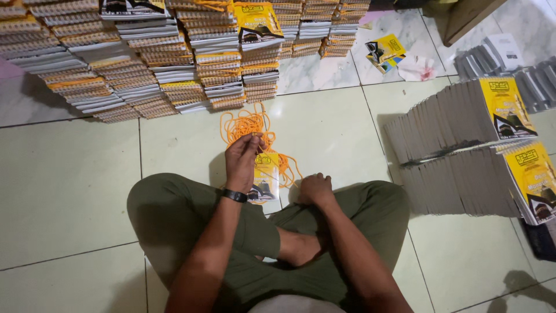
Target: The person sits on the floor and bundles stacks of yellow-covered notebooks using orange rubber bands. They pick up a stack, wrap the band around it, and place the finished bundle onto a pile. The person occasionally flips through the pages of a notebook before bundling it.
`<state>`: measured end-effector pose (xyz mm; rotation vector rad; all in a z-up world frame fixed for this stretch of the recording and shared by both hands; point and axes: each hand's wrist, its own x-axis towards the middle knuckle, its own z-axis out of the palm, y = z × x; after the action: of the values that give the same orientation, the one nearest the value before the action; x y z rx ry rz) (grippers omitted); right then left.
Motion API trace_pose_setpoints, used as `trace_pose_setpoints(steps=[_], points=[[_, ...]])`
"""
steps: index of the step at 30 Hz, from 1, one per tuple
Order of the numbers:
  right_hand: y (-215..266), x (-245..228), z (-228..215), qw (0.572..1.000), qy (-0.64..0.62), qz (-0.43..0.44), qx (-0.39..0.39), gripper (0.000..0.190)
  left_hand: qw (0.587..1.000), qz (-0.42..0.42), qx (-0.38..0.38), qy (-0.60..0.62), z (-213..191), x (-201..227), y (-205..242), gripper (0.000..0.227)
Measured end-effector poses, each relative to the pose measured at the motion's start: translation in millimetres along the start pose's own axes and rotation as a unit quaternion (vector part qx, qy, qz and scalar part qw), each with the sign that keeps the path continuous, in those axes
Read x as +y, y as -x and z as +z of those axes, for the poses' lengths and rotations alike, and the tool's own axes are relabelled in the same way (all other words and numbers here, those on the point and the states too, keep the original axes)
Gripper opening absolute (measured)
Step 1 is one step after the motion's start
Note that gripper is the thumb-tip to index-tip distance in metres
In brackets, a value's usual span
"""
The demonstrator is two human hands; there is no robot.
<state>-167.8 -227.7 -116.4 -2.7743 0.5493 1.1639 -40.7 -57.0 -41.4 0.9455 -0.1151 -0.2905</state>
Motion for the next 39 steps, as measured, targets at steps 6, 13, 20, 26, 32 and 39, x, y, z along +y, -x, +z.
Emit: trace_pose_setpoints(steps=[6,13,20,26,32,39], points=[[-2,1,0,1.000,-0.010,0.000,-0.001,0.066,1.000,0.006,-0.009,-0.001,2,4,6,0.019],[18,7,-24,0.998,-0.038,-0.030,0.047,0.040,0.999,-0.003,-0.034,-0.021,0,-6,5,0.011],[62,6,-68,0.663,-0.620,-0.323,0.270,0.031,0.976,-0.096,-0.166,-0.101,2,-11,18,0.010],[45,6,-50,0.594,-0.680,-0.376,0.207,0.028,0.942,-0.165,-0.255,-0.140,-6,-23,22,0.005],[38,13,-42,0.587,-0.705,-0.371,0.142,0.020,0.907,-0.210,-0.329,-0.161,-11,-18,20,0.011],[28,16,-43,0.631,-0.678,-0.319,0.202,0.008,0.918,-0.195,-0.286,-0.196,0,-16,18,0.019]])
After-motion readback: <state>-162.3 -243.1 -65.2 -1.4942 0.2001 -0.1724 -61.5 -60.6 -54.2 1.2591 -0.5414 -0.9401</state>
